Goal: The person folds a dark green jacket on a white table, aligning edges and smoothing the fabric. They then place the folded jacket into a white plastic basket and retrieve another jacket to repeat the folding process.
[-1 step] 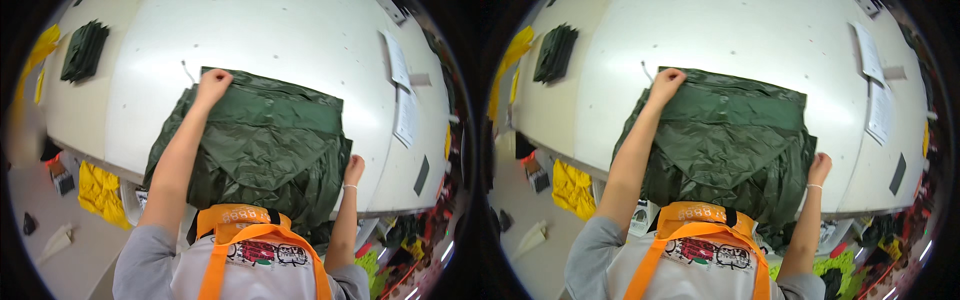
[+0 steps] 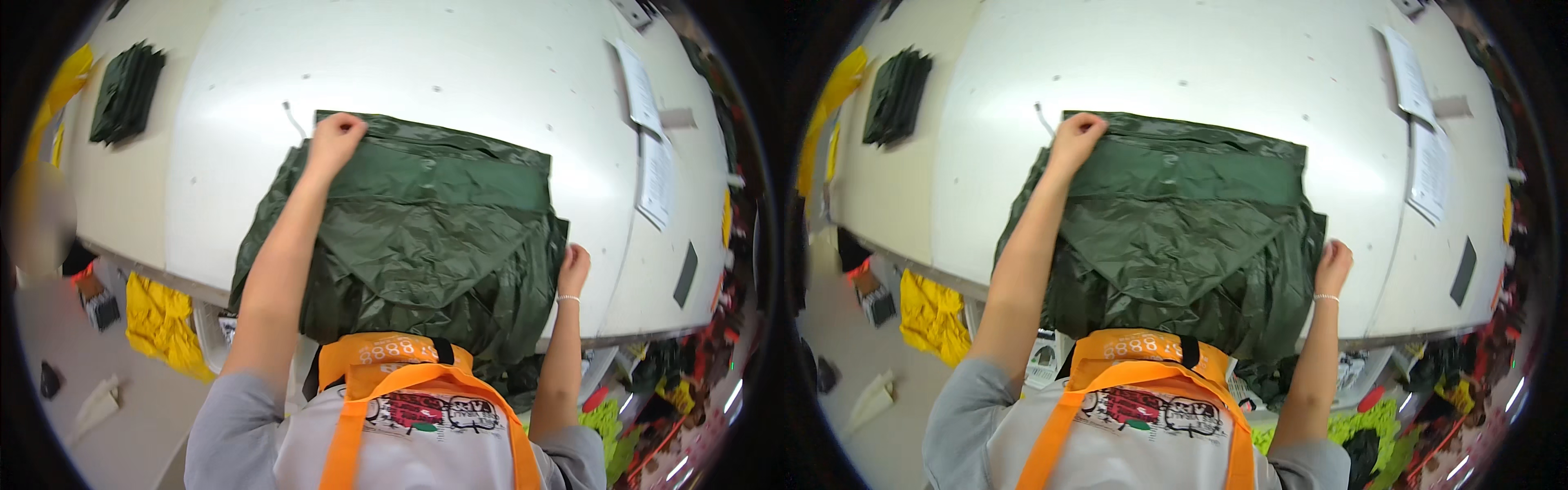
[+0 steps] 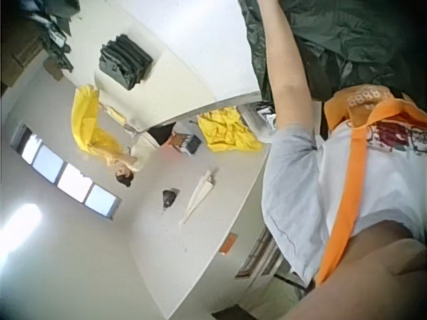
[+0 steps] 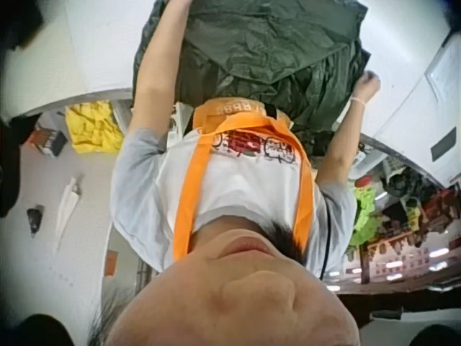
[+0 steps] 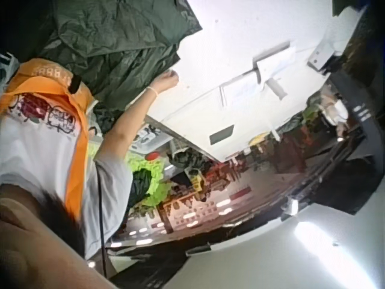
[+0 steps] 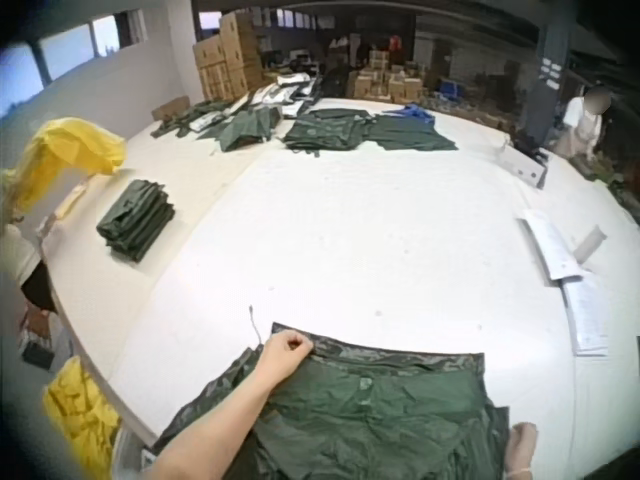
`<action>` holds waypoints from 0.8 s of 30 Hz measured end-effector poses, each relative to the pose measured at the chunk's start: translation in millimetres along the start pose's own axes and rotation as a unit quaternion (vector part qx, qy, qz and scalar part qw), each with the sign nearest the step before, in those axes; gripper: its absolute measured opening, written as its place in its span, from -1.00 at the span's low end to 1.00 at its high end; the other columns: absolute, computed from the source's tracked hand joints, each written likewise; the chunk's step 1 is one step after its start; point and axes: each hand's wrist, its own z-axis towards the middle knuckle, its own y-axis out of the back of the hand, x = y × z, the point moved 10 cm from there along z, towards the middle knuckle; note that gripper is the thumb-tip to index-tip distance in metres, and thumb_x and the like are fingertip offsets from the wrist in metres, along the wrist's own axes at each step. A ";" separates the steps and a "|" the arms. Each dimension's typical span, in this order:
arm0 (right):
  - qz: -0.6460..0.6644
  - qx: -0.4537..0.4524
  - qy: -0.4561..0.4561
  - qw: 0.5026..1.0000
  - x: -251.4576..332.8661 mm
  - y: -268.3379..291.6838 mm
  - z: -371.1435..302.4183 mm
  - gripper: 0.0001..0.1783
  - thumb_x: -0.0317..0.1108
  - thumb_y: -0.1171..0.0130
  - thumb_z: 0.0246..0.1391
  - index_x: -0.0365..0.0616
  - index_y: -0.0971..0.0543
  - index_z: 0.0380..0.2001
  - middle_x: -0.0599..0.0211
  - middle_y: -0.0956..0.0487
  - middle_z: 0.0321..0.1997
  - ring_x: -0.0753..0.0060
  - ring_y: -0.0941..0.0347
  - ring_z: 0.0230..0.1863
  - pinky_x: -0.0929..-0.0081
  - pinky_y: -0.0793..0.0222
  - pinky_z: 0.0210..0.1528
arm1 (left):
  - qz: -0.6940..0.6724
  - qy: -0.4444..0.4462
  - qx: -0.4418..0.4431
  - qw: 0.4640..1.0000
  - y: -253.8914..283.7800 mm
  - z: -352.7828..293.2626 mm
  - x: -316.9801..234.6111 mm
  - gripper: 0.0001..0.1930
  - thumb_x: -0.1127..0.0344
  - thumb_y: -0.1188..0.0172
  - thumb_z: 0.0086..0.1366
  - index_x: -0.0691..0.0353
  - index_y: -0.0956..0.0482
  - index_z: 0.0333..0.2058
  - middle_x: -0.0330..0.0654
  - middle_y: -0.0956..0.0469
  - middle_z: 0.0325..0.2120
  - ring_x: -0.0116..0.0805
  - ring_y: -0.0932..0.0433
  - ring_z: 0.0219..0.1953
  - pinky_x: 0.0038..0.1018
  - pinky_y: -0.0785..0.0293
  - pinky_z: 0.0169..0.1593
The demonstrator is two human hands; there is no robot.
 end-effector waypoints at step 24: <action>0.198 0.130 0.323 0.916 443.2 -79.1 10.3 -0.81 -0.31 -0.14 0.06 -0.09 -0.52 -0.25 0.19 -0.51 -0.32 0.12 -0.46 -0.24 0.30 -0.40 -0.19 | 0.047 -0.064 0.021 0.997 8.3 -1.8 -30.0 -0.89 0.38 -0.23 0.16 0.31 -0.60 -0.38 -0.26 -0.57 -0.55 -0.52 -0.47 -0.48 -0.57 -0.40 -0.35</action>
